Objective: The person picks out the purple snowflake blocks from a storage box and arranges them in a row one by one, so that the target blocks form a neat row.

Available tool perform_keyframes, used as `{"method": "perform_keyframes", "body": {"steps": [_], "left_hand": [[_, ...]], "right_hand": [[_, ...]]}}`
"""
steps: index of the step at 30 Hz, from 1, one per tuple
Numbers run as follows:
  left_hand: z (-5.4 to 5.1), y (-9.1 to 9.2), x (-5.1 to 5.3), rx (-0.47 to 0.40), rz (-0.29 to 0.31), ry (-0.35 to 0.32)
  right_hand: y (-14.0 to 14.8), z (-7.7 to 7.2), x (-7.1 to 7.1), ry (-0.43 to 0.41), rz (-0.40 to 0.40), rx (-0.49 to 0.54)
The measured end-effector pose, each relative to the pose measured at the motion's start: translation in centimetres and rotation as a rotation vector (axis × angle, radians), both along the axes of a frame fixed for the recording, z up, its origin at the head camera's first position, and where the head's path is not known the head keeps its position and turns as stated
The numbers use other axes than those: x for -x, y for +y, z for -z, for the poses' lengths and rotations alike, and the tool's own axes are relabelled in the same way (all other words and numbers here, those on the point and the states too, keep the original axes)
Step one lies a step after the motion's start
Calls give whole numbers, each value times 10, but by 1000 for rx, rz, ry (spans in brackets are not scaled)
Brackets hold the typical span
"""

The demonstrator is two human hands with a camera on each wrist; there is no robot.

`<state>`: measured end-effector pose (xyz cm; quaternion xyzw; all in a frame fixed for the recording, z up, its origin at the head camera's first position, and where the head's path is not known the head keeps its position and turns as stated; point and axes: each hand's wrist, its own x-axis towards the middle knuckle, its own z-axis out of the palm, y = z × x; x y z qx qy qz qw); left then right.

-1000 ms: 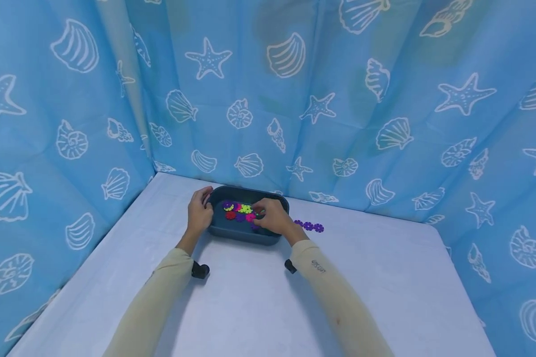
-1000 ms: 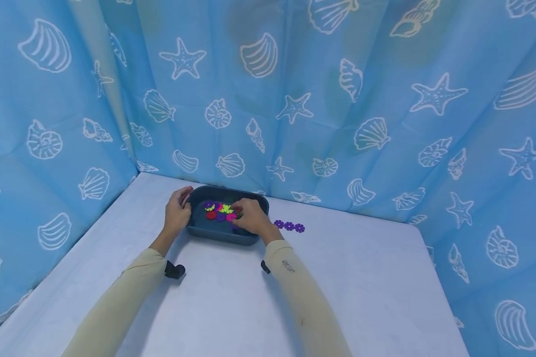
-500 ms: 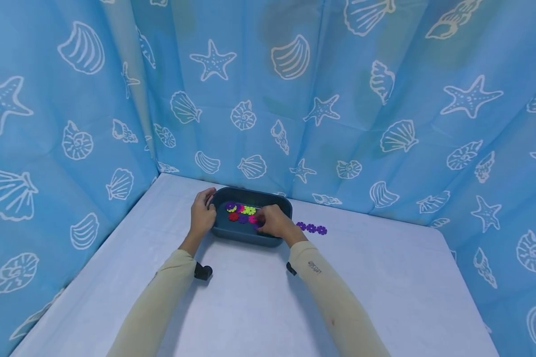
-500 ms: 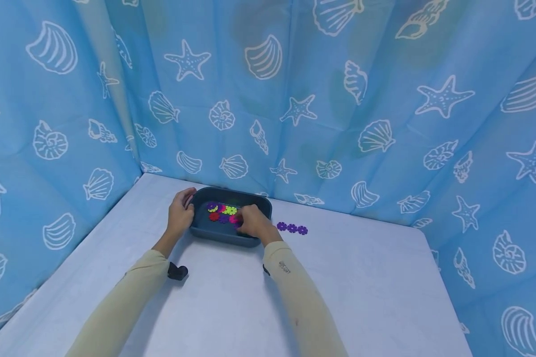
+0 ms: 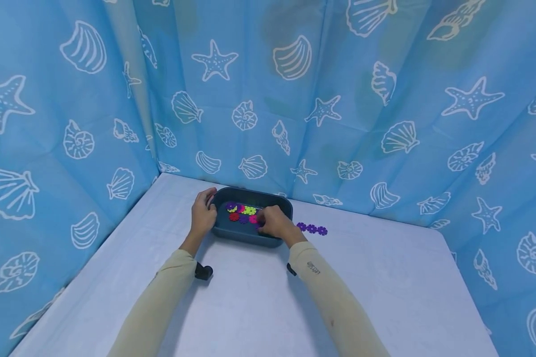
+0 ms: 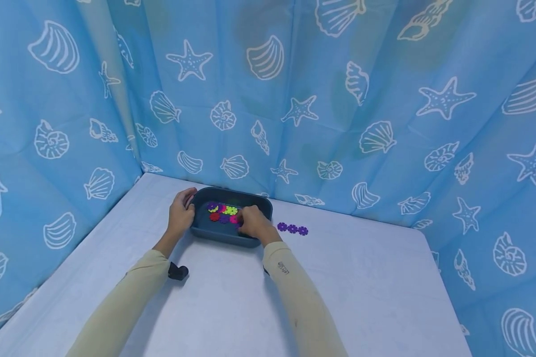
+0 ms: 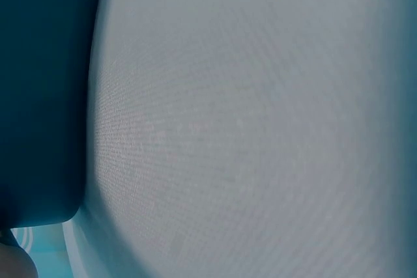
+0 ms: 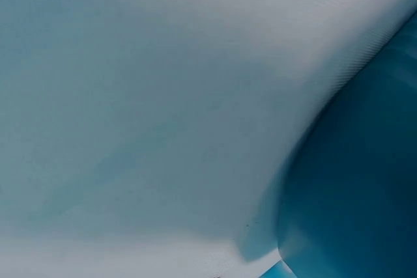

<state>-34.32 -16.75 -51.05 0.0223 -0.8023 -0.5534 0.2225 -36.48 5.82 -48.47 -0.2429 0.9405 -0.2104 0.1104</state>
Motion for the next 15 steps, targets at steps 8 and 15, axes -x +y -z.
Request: {"method": "perform_keyframes", "body": {"steps": [8,15], "left_hand": [[1,0,-1,-3,4,5],[-1,-1,-1,-11,7,17]], "right_hand": [[-2,0,-1,-7,27,-19],[-5,-2,0,-13,18,-38]]}}
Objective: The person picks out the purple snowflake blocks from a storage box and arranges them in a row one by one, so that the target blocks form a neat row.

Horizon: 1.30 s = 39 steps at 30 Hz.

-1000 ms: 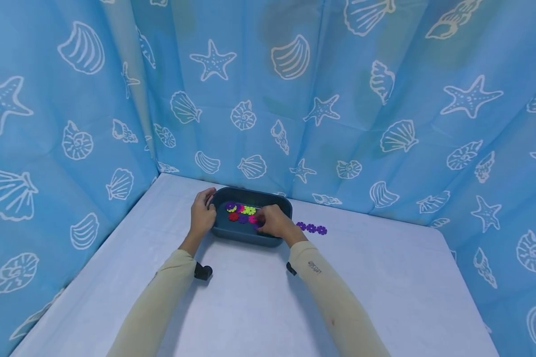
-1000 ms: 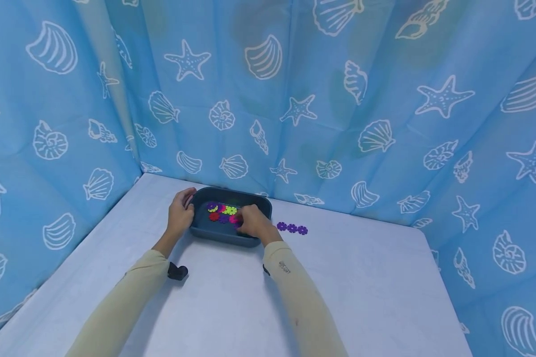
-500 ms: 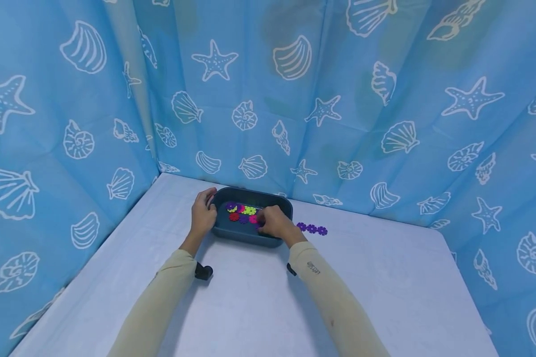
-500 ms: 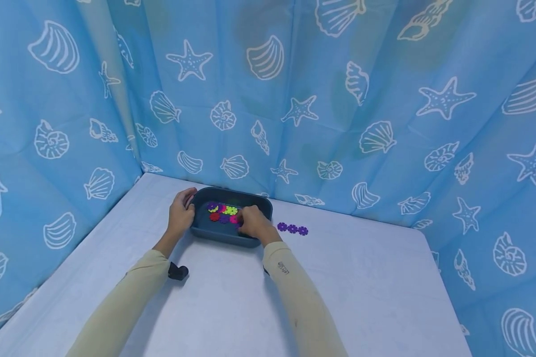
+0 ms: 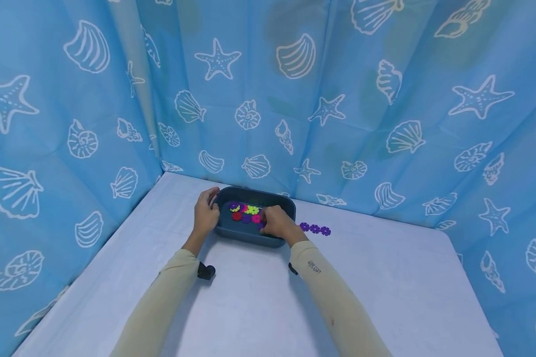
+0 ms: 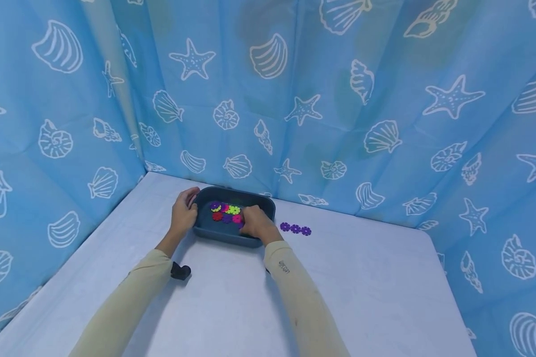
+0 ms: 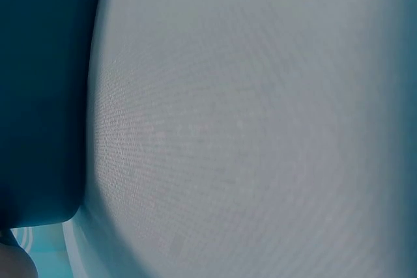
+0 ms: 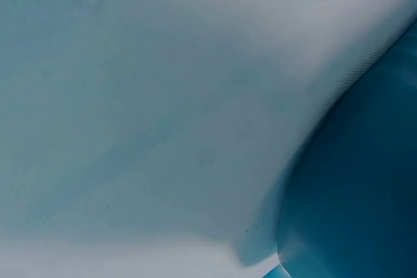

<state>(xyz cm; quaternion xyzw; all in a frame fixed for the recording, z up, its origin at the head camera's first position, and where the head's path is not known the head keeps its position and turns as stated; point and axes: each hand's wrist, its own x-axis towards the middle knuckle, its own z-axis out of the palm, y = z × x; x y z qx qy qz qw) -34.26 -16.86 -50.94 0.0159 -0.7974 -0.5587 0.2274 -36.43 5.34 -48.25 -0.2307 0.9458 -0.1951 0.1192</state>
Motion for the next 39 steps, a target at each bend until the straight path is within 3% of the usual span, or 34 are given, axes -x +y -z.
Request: {"method": "perform_keyframes", "body": {"steps": [8,24,33,39], "left_hand": [[-2,2,1,0,-5,-1],[-3,4,4,8,4,14],[-2,3,2,12,3,9],[-2,1,-1,7,-3,11]], "right_hand": [[2,-2,-1,5,7,7],[8,-3,2,32,40,129],[16,-4,-3,152,43,360],[39,-13,0,197,54,459]]}}
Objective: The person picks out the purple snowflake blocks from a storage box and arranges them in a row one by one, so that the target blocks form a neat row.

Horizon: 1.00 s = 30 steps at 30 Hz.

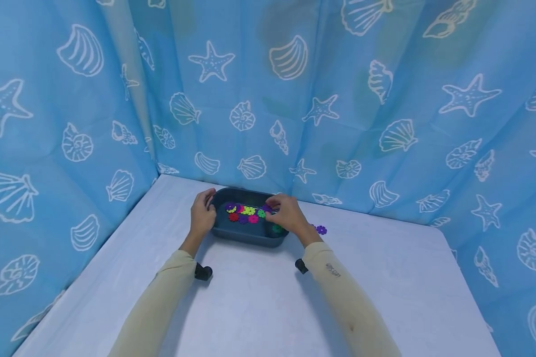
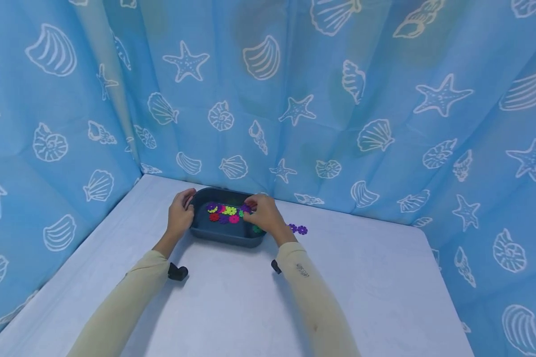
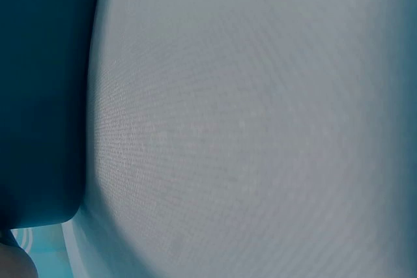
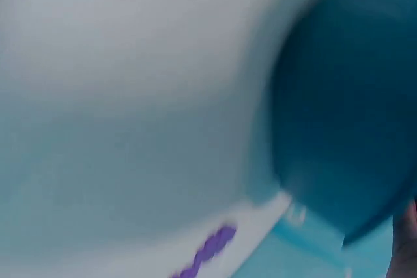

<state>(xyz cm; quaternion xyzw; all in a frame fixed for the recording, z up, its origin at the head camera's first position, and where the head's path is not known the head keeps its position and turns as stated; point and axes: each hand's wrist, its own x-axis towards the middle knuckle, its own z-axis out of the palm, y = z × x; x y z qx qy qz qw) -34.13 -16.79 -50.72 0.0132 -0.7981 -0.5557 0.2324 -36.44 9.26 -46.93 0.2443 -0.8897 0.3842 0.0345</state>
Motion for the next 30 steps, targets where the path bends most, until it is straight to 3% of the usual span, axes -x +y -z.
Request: {"method": "perform_keyframes", "body": {"steps": [5,10,20,30], "left_hand": [[-1,0,0,-4,2,12],[1,-1,1,10,0,5],[1,-1,-1,13,-5,-1],[1,1,-1,3,1,5]], "right_hand": [[37,-12,1,5,58,12],[79,-14,-2,-36,165,-49],[147,3,-10,-144,272,-165],[171,25,-12,-222,308,-293]]}}
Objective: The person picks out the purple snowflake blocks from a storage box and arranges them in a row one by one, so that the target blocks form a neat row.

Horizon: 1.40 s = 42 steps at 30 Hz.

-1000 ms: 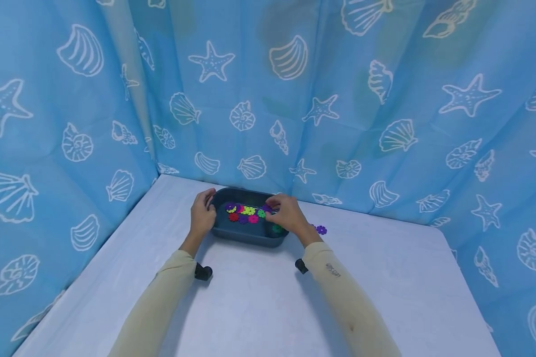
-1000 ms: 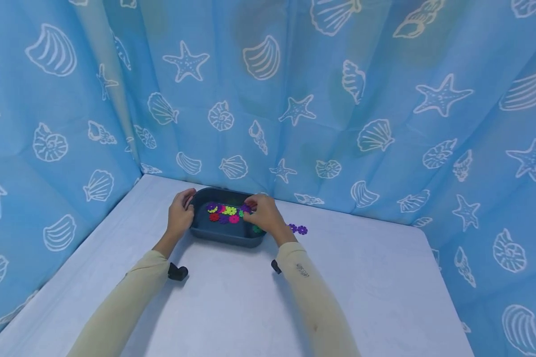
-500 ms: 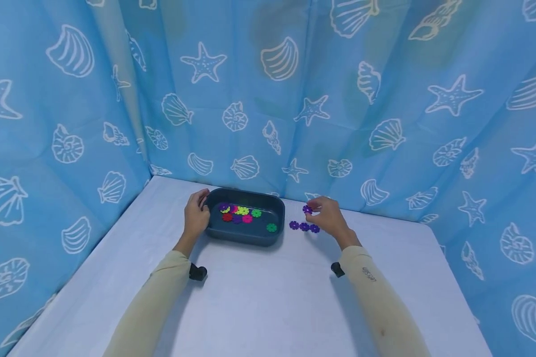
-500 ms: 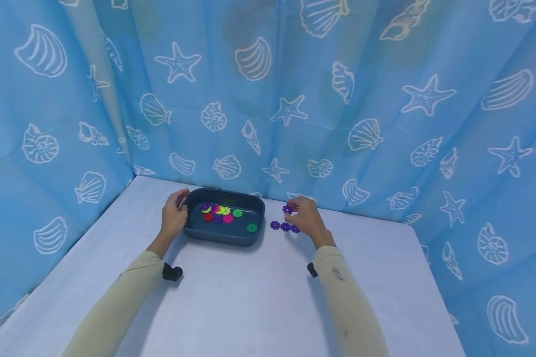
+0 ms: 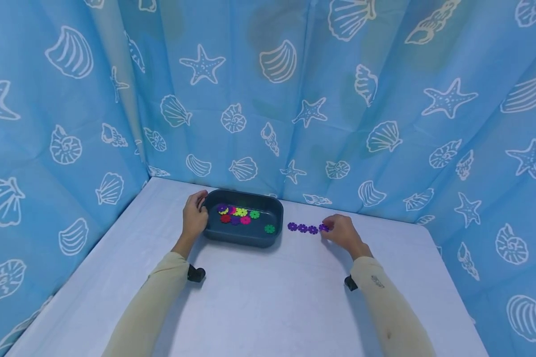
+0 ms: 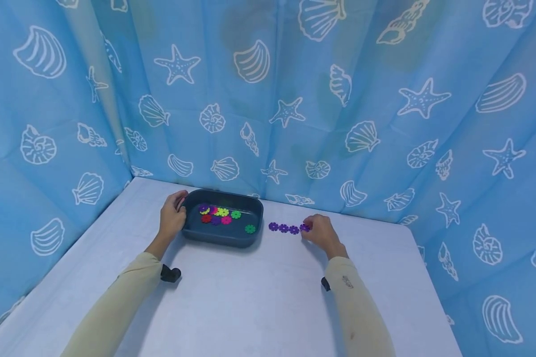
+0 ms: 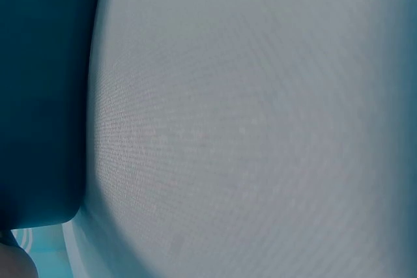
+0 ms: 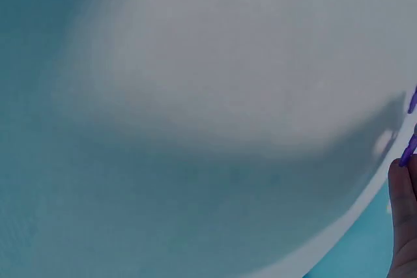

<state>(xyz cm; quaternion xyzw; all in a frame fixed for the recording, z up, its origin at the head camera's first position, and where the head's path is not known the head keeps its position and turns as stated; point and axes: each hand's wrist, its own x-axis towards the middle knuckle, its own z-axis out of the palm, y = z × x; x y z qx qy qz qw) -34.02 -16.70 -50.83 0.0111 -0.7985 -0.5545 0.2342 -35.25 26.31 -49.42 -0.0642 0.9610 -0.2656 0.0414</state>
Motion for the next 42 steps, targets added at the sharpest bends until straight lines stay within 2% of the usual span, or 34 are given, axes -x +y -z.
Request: {"method": "perform_keyframes", "body": {"steps": [5,13,23,27,30,36,42], "left_hand": [[1,0,0,1,2,-2],[3,0,3,4,-3,15],[0,0,2,-1,3,-17],[0,0,1,6,2,-24],[0,-1,1,7,-3,-26],[1,-2,1,1,-2,-24],[0,1,1,-23,11,-13]], "right_hand": [[1,8,1,23,-41,-55],[-2,5,2,30,-85,-116],[-2,4,3,-23,-54,-89],[-8,-1,5,-19,-16,-24],[-22,-10,8,29,-14,48],[-76,-27,14,185,-96,118],[-139,-33,16,211,-234,194]]}}
